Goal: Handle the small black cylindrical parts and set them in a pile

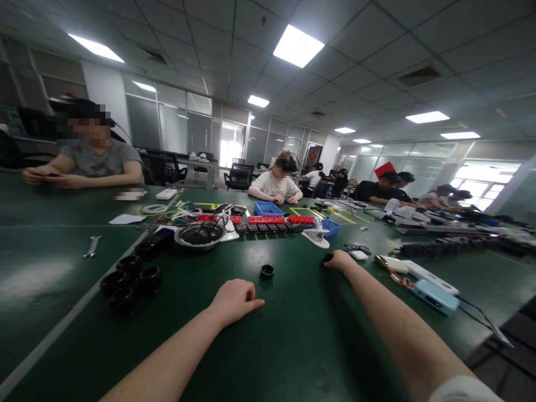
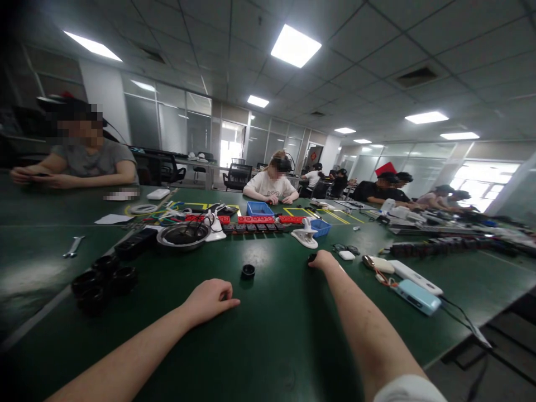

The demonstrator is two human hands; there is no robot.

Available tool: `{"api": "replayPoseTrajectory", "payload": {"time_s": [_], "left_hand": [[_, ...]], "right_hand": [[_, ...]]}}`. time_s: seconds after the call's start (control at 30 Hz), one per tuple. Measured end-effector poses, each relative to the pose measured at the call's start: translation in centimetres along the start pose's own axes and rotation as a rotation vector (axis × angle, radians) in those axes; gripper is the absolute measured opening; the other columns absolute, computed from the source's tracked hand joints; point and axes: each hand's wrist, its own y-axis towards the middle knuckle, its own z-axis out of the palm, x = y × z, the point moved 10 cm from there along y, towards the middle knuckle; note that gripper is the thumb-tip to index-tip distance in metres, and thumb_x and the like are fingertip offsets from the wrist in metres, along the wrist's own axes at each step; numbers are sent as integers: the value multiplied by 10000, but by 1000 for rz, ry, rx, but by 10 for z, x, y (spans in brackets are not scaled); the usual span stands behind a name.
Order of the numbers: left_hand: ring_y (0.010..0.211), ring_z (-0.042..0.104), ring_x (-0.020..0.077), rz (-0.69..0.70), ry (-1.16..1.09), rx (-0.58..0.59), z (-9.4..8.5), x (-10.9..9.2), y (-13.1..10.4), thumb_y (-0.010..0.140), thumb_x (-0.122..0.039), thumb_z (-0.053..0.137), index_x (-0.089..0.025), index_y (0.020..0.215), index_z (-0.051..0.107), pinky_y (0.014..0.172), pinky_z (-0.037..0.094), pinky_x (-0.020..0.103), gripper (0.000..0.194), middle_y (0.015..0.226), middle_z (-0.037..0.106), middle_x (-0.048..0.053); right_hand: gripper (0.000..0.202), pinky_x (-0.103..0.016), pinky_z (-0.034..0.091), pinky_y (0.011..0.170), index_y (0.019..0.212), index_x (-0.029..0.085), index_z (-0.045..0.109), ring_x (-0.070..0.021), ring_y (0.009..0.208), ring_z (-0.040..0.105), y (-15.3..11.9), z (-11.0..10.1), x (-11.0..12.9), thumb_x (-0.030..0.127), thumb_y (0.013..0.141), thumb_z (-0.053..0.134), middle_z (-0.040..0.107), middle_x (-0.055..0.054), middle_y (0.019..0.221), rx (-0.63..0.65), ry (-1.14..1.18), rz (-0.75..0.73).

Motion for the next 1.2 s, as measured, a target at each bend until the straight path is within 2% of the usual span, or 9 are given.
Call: {"api": "replayPoseTrajectory", "payload": {"time_s": [0.27, 0.4, 0.57, 0.7, 0.83, 0.93, 1.03, 1.1, 1.2], "left_hand": [[712, 542, 170, -29, 7, 6, 2, 4, 5, 761, -511, 525, -214, 714, 606, 559, 329, 232, 311, 720, 580, -4], [682, 539, 166, -45, 2, -4, 3, 7, 9, 741, -527, 544, -221, 700, 613, 542, 304, 234, 316, 681, 576, -11], [648, 529, 153, -54, 3, -7, 2, 8, 10, 720, -563, 548, -226, 690, 612, 519, 280, 231, 345, 652, 564, -30], [633, 521, 148, -40, 14, -4, 1, 4, 6, 731, -557, 538, -225, 710, 606, 519, 279, 228, 340, 644, 556, -34], [669, 527, 157, -15, -2, -10, -2, 1, 4, 729, -546, 545, -220, 731, 600, 540, 296, 227, 331, 658, 559, -27], [678, 534, 165, -18, -31, -1, -1, 3, 8, 737, -566, 519, -222, 731, 606, 540, 297, 231, 355, 663, 564, -19], [655, 535, 164, -32, -62, 12, 2, 8, 13, 744, -586, 495, -232, 740, 612, 523, 285, 232, 374, 658, 567, -21], [646, 532, 163, -54, -61, 14, 4, 11, 15, 749, -583, 490, -234, 745, 614, 516, 279, 231, 370, 655, 565, -21], [650, 527, 161, -59, -51, 7, 4, 12, 14, 759, -565, 490, -231, 743, 612, 526, 287, 229, 356, 650, 557, -21]], "right_hand": [[265, -383, 483, 764, 1097, 163, 510, -186, 909, 566, -11, -27, 15, 292, 865, 502, 546, -57, 1100, -53, -53, -67], [394, -381, 441, 789, 1125, 164, 491, -253, 980, 545, -51, -57, 78, 447, 853, 452, 566, -121, 1085, -243, -80, -231], [527, -302, 442, 703, 1109, 221, 495, -247, 910, 588, -118, -16, 204, 623, 779, 407, 626, -87, 988, -270, -80, -573], [316, -302, 440, 660, 954, 175, 565, -243, 836, 610, -143, 22, 237, 432, 838, 422, 618, -112, 947, -253, -93, -629], [231, -280, 446, 641, 958, 170, 552, -215, 784, 615, -160, 35, 195, 312, 838, 415, 609, -95, 930, -212, -110, -639], [210, -270, 459, 660, 933, 209, 567, -197, 761, 617, -170, 32, 138, 336, 790, 481, 625, -52, 901, -119, -109, -678], [275, -313, 461, 723, 961, 233, 591, -225, 842, 603, -148, 8, 70, 405, 790, 461, 638, -64, 948, -6, 98, -560], [351, -336, 449, 758, 1043, 237, 562, -238, 896, 581, -122, -34, 35, 436, 766, 479, 622, -72, 1019, -166, 239, -505], [414, -317, 463, 611, 924, 191, 560, -234, 701, 601, -81, -91, -9, 482, 631, 599, 651, -71, 830, -502, 412, -319]]}}
